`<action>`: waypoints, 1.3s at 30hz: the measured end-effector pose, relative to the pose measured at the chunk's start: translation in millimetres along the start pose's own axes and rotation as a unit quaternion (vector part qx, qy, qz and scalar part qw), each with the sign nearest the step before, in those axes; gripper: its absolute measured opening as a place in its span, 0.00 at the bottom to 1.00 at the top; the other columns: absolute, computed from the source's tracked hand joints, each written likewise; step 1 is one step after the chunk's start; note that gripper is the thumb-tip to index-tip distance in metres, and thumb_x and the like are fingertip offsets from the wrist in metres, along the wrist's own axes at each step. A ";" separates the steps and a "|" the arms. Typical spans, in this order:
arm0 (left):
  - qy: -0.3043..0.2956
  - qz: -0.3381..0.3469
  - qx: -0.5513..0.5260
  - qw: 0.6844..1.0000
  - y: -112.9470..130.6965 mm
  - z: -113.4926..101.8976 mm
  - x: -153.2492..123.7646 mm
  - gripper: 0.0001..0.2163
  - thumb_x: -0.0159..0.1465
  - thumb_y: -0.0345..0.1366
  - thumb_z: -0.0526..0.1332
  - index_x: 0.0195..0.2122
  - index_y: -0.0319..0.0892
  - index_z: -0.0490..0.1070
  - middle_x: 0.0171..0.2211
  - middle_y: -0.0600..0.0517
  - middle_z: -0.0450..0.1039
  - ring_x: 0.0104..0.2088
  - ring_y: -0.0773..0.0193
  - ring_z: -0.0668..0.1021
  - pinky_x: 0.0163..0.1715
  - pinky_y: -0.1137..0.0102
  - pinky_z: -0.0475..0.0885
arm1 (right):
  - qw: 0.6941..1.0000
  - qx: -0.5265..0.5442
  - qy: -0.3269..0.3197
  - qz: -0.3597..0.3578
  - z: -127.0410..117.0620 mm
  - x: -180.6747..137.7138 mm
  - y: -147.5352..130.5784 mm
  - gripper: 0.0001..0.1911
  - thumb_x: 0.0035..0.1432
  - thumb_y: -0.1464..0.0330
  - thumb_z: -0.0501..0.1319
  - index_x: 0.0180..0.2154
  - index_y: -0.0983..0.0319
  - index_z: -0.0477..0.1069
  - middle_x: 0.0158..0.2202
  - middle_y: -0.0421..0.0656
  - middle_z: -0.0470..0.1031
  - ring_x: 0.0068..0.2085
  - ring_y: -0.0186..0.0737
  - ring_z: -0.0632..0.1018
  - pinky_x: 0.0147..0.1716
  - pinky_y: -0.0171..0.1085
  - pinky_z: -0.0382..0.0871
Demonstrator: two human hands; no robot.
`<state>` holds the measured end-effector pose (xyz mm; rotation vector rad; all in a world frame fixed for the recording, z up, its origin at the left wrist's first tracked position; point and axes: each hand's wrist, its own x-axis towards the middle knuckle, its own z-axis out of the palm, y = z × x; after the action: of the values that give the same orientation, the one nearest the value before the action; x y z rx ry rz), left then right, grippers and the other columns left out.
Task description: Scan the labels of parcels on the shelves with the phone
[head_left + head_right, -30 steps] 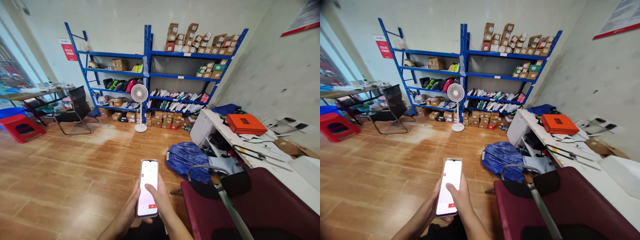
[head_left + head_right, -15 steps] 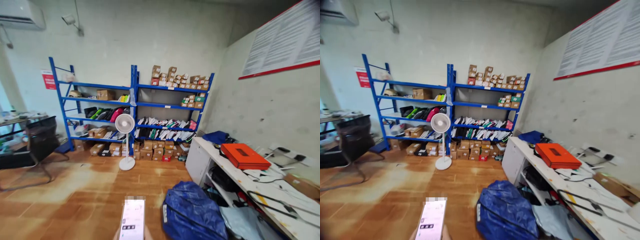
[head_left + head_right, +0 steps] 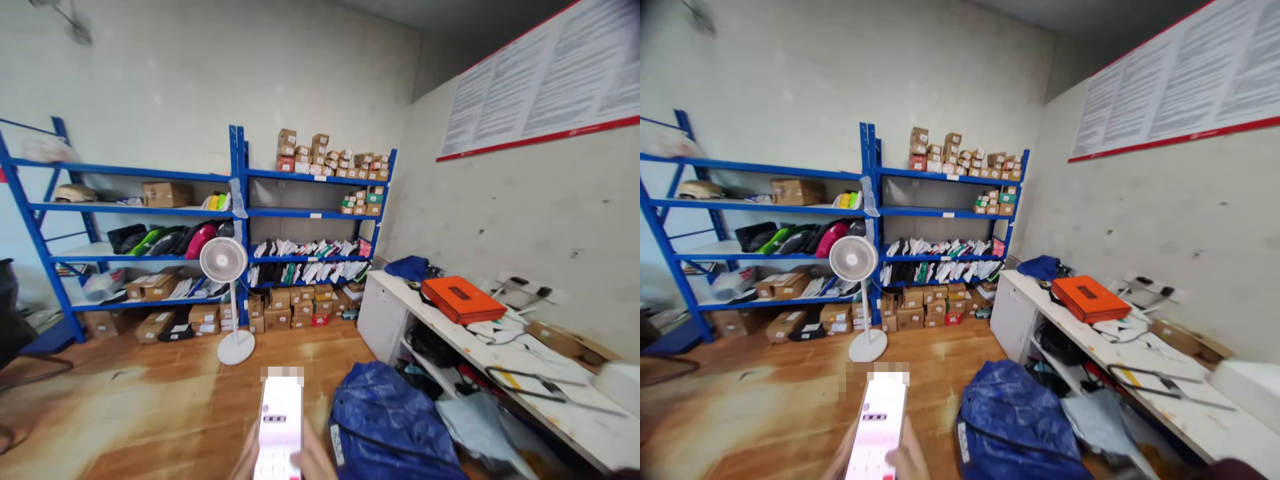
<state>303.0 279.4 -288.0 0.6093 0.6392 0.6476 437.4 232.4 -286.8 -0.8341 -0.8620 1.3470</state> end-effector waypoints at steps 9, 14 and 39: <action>-0.039 -0.031 0.054 0.997 51.4 23.2 -9.5 0.40 0.60 0.48 0.60 0.67 0.56 0.34 0.62 0.44 0.61 0.50 0.44 0.75 0.16 0.70 0.75 | 0.993 -0.089 0.083 -0.010 19.3 15.9 -29.8 0.28 0.47 0.70 0.55 0.53 0.61 0.65 0.48 0.42 0.75 0.50 0.50 0.72 0.51 0.46 0.63; -0.057 -0.031 0.067 0.996 60.5 20.6 -2.1 0.38 0.61 0.48 0.60 0.67 0.53 0.38 0.62 0.42 0.60 0.50 0.45 0.74 0.17 0.71 0.76 | 0.990 -0.098 0.098 -0.028 21.1 24.0 -19.7 0.26 0.51 0.68 0.56 0.54 0.60 0.63 0.49 0.45 0.74 0.52 0.51 0.71 0.52 0.49 0.62; -0.149 -0.078 0.048 0.985 72.2 2.0 7.0 0.42 0.54 0.31 0.59 0.67 0.52 0.37 0.58 0.44 0.65 0.45 0.46 0.77 0.25 0.64 0.78 | 0.994 -0.068 0.089 0.002 22.5 26.9 -25.9 0.33 0.41 0.71 0.56 0.54 0.60 0.63 0.48 0.42 0.76 0.50 0.52 0.72 0.49 0.46 0.64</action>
<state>283.5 330.1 -239.8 0.7227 0.4345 0.3715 430.0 258.2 -252.4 -1.0460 -0.8191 1.2065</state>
